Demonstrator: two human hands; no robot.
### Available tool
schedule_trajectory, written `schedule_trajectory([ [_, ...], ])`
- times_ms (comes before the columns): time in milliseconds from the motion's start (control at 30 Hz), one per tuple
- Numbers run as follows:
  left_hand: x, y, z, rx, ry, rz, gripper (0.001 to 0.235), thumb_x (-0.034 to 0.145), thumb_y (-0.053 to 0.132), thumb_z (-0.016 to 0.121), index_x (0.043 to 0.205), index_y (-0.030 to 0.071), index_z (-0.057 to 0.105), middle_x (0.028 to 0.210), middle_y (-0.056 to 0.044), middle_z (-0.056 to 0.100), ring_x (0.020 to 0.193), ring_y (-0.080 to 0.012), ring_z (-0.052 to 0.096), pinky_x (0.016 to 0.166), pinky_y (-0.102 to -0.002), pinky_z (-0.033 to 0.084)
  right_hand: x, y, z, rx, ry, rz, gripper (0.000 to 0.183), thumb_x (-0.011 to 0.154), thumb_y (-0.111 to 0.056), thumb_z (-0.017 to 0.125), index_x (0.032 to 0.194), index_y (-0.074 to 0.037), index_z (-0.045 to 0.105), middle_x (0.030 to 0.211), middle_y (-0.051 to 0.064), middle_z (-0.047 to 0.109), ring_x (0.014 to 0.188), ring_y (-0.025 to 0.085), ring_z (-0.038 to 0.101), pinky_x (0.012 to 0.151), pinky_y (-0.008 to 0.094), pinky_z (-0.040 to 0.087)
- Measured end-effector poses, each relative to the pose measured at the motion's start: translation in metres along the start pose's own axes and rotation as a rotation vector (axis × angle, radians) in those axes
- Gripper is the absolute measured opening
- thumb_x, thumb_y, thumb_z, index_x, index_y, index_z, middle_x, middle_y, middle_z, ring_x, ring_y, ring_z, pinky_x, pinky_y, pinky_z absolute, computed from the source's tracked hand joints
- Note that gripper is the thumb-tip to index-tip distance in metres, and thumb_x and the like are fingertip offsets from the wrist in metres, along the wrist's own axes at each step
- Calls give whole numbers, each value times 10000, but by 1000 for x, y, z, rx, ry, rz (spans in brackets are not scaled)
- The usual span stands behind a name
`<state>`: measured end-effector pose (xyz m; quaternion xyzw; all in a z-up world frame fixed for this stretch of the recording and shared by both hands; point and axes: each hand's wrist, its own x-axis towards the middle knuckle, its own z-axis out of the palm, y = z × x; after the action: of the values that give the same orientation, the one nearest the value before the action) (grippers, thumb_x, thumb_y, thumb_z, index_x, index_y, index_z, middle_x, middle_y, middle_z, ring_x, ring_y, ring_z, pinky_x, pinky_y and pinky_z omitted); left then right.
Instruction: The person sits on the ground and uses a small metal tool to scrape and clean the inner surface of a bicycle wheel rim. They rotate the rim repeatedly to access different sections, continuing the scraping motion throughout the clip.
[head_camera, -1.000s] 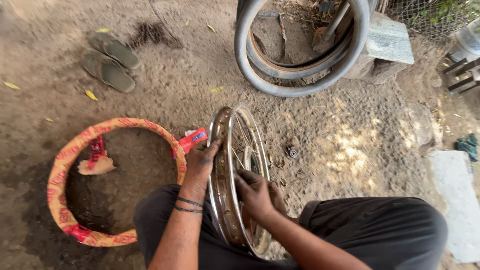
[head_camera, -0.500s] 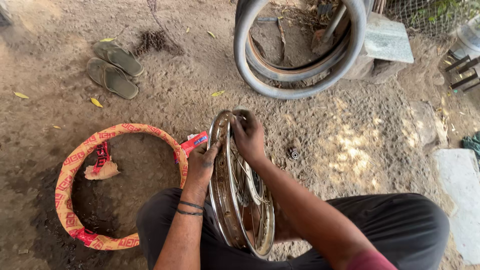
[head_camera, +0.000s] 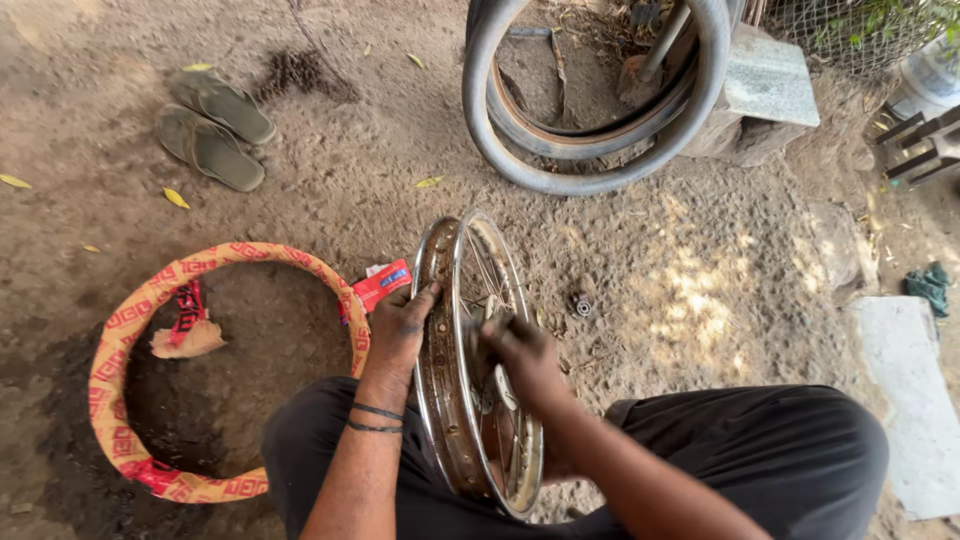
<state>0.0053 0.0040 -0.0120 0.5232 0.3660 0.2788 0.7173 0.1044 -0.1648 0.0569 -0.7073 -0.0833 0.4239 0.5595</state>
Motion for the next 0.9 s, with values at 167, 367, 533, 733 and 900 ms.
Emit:
schedule_trajectory([
  [167, -9, 11, 4, -216, -65, -30, 235, 914, 219, 715, 970, -1, 776, 828, 4, 733, 705, -69, 611, 643, -240, 483, -4, 63, 14, 43, -172, -370, 211, 976, -227, 706, 1077, -43, 702, 847, 37, 683, 678, 84, 589, 600, 247, 535],
  [367, -3, 7, 6, -50, -15, -5, 251, 916, 233, 719, 987, -1, 777, 825, 1, 724, 723, -83, 606, 669, -258, 481, 16, 16, -13, 28, -34, -248, 245, 1019, -231, 721, 958, 0, 670, 748, 97, 651, 574, 119, 579, 523, 282, 518],
  [533, 3, -11, 8, 27, 2, 77, 266, 935, 243, 731, 965, -18, 770, 792, 28, 660, 707, -70, 530, 636, -266, 423, 70, -65, 17, 61, -69, -432, 113, 987, -144, 632, 1036, -42, 644, 798, 64, 678, 592, 94, 576, 495, 251, 487],
  [733, 8, -15, -5, 75, -10, 43, 410, 1022, 273, 756, 907, -120, 725, 788, -4, 532, 702, -120, 423, 616, -320, 334, 85, -34, 29, -418, 128, -1015, 110, 1060, -132, 569, 1072, -35, 520, 801, 30, 664, 607, 88, 677, 504, 217, 560],
  [900, -4, -1, -1, -11, -57, 68, 301, 915, 275, 690, 977, -7, 776, 846, 39, 733, 755, -52, 623, 697, -239, 494, 57, -37, 9, -126, 21, -875, 113, 1007, -120, 647, 989, -53, 557, 822, 54, 682, 707, 124, 719, 544, 241, 539],
])
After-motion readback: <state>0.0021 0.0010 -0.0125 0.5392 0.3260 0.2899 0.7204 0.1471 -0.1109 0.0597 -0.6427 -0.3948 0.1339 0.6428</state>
